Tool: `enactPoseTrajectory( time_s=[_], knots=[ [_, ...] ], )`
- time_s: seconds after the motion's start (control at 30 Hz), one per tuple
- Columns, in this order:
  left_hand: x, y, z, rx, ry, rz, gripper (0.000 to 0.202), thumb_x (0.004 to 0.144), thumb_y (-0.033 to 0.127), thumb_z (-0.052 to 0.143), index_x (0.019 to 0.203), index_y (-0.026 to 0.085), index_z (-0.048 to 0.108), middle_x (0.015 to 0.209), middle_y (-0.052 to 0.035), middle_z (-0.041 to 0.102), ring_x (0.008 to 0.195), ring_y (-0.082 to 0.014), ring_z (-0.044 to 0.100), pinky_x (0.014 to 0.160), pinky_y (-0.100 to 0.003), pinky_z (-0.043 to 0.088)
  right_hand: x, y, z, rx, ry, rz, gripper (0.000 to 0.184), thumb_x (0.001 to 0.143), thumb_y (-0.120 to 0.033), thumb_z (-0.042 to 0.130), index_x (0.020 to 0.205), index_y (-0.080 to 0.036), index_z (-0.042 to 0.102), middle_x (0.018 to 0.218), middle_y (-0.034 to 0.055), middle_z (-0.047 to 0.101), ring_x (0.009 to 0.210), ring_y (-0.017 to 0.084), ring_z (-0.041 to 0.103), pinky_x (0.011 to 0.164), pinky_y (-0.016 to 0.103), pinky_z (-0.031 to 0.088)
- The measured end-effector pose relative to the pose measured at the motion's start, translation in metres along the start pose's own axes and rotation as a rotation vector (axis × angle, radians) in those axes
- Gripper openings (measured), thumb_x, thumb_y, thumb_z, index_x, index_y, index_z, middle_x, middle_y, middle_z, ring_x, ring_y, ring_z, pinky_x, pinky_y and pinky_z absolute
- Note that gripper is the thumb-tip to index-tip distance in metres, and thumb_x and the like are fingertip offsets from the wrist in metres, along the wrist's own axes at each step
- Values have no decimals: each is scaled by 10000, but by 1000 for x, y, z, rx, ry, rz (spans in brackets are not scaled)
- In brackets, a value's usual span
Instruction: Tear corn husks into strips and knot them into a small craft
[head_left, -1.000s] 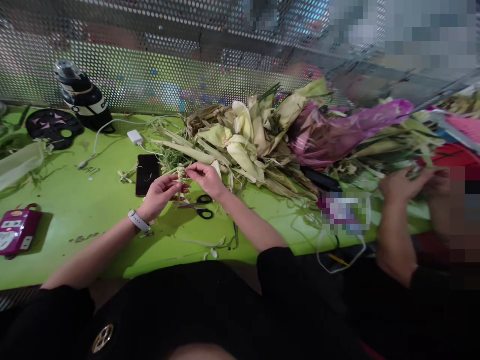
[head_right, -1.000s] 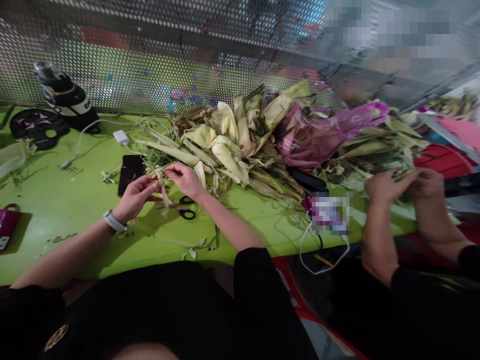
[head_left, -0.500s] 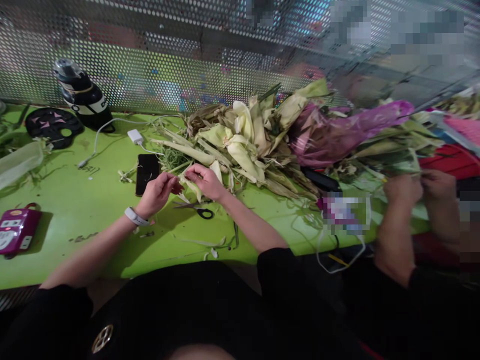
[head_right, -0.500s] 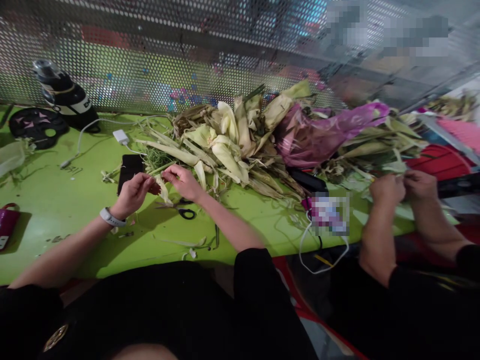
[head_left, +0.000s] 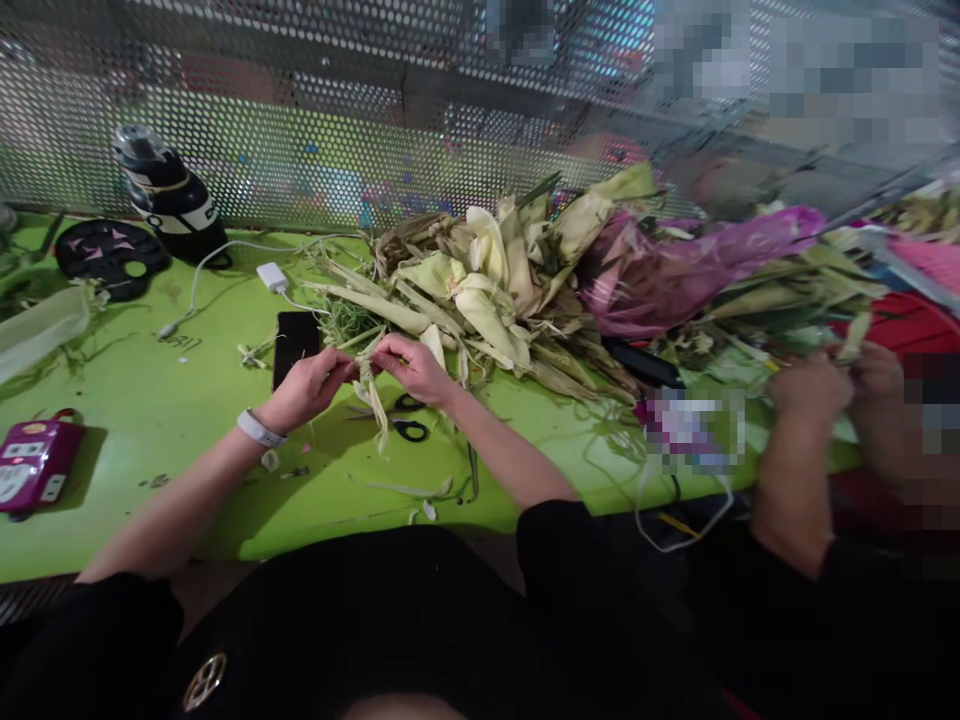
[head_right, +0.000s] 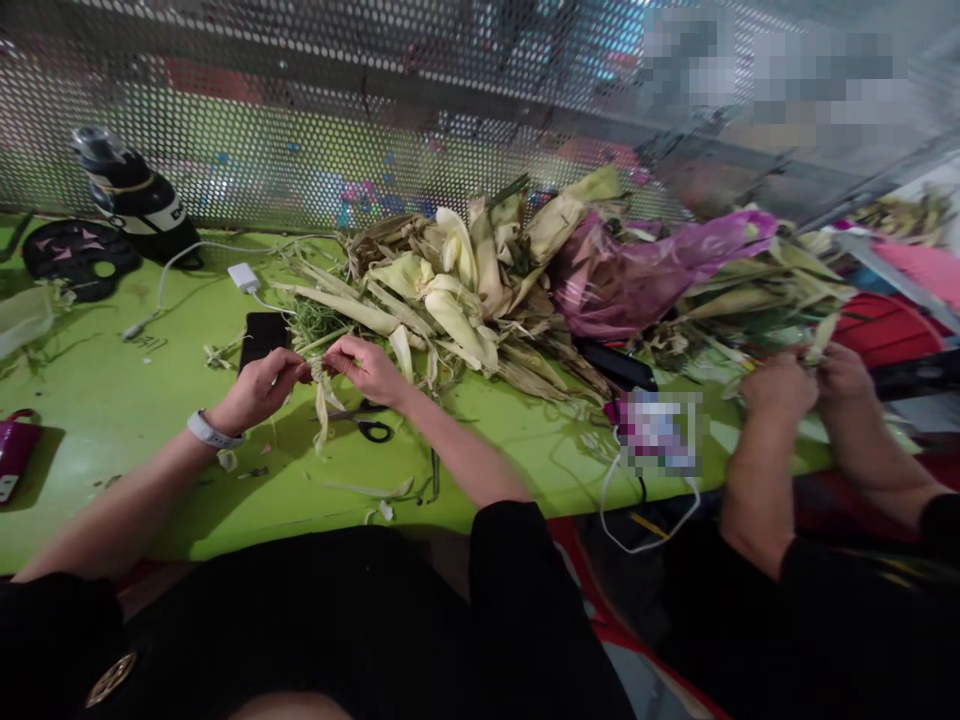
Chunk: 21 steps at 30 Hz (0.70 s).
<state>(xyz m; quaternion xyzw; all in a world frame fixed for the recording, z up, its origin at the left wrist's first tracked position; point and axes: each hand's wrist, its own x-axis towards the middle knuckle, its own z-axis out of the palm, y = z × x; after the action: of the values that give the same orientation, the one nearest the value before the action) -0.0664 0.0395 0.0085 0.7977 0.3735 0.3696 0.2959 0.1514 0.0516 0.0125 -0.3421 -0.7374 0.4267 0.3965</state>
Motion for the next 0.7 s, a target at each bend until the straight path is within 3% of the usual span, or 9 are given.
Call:
enactPoseTrajectory(
  time_s=[0.13, 0.27, 0.37, 0.47, 0.57, 0.63, 0.7],
  knots=[
    [0, 1, -3, -57, -52, 36, 193, 977, 346, 510, 918, 179, 588, 809, -64, 744, 715, -151, 707, 655, -246, 525, -2, 3, -3, 152, -114, 130, 454, 863, -639, 599, 843, -186, 626, 728, 1, 634, 691, 133, 595, 690, 279, 507],
    [-1, -5, 0, -137, 184, -29, 211, 963, 384, 559, 912, 179, 556, 718, -40, 713, 604, -128, 677, 543, -215, 507, 5, 6, -9, 247, -102, 339, 433, 780, -589, 727, 811, -168, 632, 651, -18, 616, 605, 110, 582, 623, 258, 517],
    [-1, -8, 3, -211, 324, -80, 244, 974, 401, 543, 868, 182, 548, 612, 0, 648, 483, -92, 592, 462, -188, 468, 34, 2, -18, 244, 10, 463, 368, 770, -498, 779, 778, -161, 631, 663, 7, 653, 586, 110, 603, 604, 259, 539],
    [-2, -9, 4, -248, 324, -83, 252, 968, 398, 561, 842, 180, 557, 584, 14, 617, 459, -81, 558, 444, -182, 453, 80, -9, -25, 315, 298, 358, 323, 871, -498, 682, 880, -180, 624, 833, 32, 715, 709, 115, 675, 701, 260, 578],
    [-3, -9, 4, -263, 288, -86, 239, 971, 374, 563, 837, 176, 567, 580, 15, 615, 462, -77, 553, 456, -182, 449, 101, -31, -21, 312, 343, 348, 444, 922, -611, 538, 1004, -182, 620, 956, 66, 725, 723, 125, 700, 672, 270, 589],
    [-4, -10, 5, -243, 254, -96, 236, 968, 360, 570, 824, 173, 573, 575, 14, 616, 453, -73, 537, 450, -180, 429, 86, -48, -14, 254, 290, 287, 390, 926, -567, 561, 1020, -197, 645, 930, 45, 723, 685, 105, 684, 696, 269, 601],
    [-5, -12, 6, -211, 210, -97, 241, 961, 353, 582, 806, 170, 584, 576, 11, 620, 457, -73, 533, 452, -182, 421, 49, -64, -8, 225, 190, 93, 307, 919, -495, 610, 1066, -234, 675, 958, 29, 724, 769, 112, 695, 765, 278, 615]
  ],
)
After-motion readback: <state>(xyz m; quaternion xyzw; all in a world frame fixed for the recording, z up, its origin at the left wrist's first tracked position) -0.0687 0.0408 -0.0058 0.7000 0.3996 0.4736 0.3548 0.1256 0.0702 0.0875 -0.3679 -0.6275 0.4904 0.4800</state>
